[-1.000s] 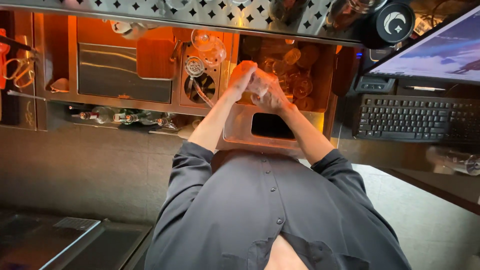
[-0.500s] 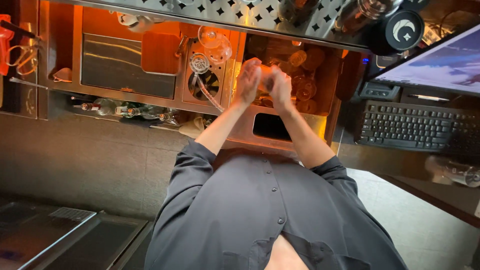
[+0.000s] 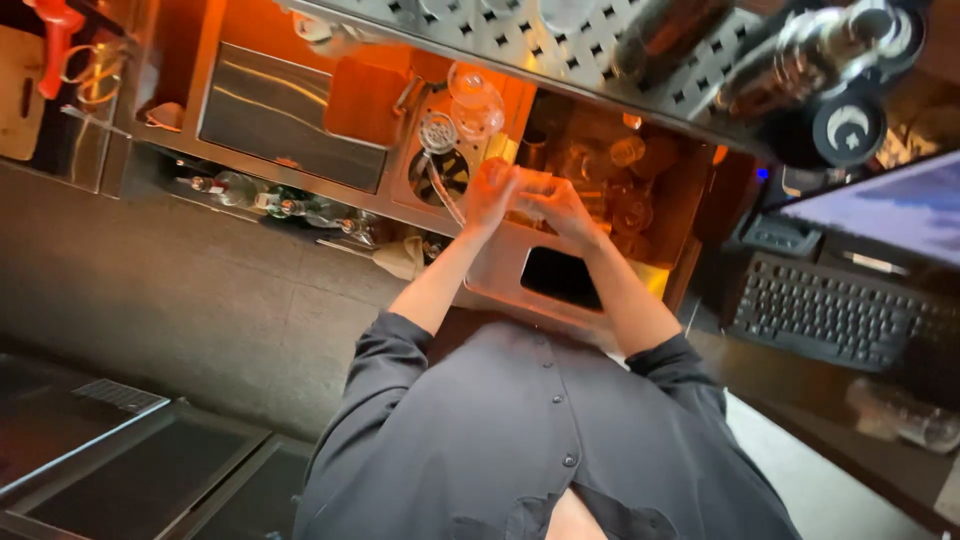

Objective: Washing and rinsing cocktail shakers and glassware at a bar sink station.

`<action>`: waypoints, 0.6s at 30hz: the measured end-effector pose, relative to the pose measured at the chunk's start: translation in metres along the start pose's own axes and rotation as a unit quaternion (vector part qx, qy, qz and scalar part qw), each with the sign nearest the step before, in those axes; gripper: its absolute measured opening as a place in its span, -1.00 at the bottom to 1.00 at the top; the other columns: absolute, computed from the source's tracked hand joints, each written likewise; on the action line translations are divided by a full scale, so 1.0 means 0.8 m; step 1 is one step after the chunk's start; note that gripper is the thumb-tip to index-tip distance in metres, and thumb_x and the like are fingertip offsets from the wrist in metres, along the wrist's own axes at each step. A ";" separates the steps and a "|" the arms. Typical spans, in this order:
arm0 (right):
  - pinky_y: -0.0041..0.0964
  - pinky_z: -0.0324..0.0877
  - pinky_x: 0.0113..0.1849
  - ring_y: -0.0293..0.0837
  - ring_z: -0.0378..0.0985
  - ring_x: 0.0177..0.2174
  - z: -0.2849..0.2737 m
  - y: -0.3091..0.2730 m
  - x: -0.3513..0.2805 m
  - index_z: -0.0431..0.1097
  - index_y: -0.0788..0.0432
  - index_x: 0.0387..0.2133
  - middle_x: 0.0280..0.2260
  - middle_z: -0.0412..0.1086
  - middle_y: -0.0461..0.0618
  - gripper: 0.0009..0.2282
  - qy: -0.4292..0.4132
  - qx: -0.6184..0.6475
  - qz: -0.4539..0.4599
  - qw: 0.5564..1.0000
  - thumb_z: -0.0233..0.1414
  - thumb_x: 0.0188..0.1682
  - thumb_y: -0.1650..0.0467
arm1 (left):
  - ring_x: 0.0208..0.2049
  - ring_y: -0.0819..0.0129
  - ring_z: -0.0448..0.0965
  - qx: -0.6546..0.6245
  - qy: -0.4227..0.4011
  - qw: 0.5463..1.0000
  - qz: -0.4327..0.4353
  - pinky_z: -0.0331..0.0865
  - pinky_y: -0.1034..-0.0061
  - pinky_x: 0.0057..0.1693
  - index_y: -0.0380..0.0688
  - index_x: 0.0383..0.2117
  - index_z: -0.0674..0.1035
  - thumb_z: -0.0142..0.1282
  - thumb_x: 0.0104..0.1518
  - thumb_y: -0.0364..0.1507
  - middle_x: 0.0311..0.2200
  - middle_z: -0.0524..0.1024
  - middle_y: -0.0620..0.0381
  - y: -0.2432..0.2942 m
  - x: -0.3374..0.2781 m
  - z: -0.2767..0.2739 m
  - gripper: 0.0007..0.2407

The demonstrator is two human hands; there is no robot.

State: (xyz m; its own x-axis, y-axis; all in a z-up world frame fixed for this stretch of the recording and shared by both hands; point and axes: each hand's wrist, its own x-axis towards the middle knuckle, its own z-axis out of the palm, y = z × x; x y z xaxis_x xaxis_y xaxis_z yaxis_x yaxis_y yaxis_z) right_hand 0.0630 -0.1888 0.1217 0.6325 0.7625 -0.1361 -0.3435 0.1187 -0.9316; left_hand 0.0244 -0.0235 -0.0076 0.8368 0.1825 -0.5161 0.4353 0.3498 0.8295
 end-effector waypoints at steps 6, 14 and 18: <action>-0.47 0.17 -0.47 -0.37 0.29 -0.51 -0.020 0.057 -0.007 0.49 0.25 -0.38 -0.48 0.38 -0.18 -0.84 0.225 -0.058 0.069 0.970 0.12 0.11 0.38 | 0.07 -0.06 0.50 0.319 0.166 0.852 0.380 0.38 0.23 0.13 -0.29 0.17 0.37 0.25 0.21 -0.16 0.04 0.50 -0.15 0.073 -0.020 -0.048 -0.46; -0.44 0.35 -0.37 -0.33 0.44 -0.42 -0.041 0.047 -0.049 0.52 0.28 -0.28 -0.40 0.48 -0.12 -0.88 0.292 -0.038 0.037 0.955 0.11 0.05 0.42 | 0.11 -0.20 0.39 0.563 0.113 0.731 0.368 0.42 0.19 -0.01 -0.01 0.13 0.50 0.25 0.11 -0.30 0.05 0.43 -0.25 0.100 0.018 -0.061 -0.58; -0.42 0.44 -0.33 -0.29 0.52 -0.40 -0.047 0.054 -0.056 0.51 0.30 -0.29 -0.38 0.51 -0.09 -0.87 0.317 -0.024 0.029 0.948 0.12 0.03 0.43 | 0.15 -0.17 0.39 0.617 0.143 0.598 0.492 0.38 0.20 0.16 -0.11 0.14 0.47 0.26 0.04 -0.27 0.04 0.48 -0.17 0.047 0.080 -0.088 -0.50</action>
State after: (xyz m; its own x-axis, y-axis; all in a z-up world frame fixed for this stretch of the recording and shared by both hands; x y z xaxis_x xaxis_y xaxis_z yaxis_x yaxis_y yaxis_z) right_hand 0.0462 -0.2418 0.0746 0.9089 0.2299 -0.3479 -0.3678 0.0489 -0.9286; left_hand 0.0705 0.0663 -0.0245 0.8754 -0.0461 0.4812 -0.1587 -0.9677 0.1961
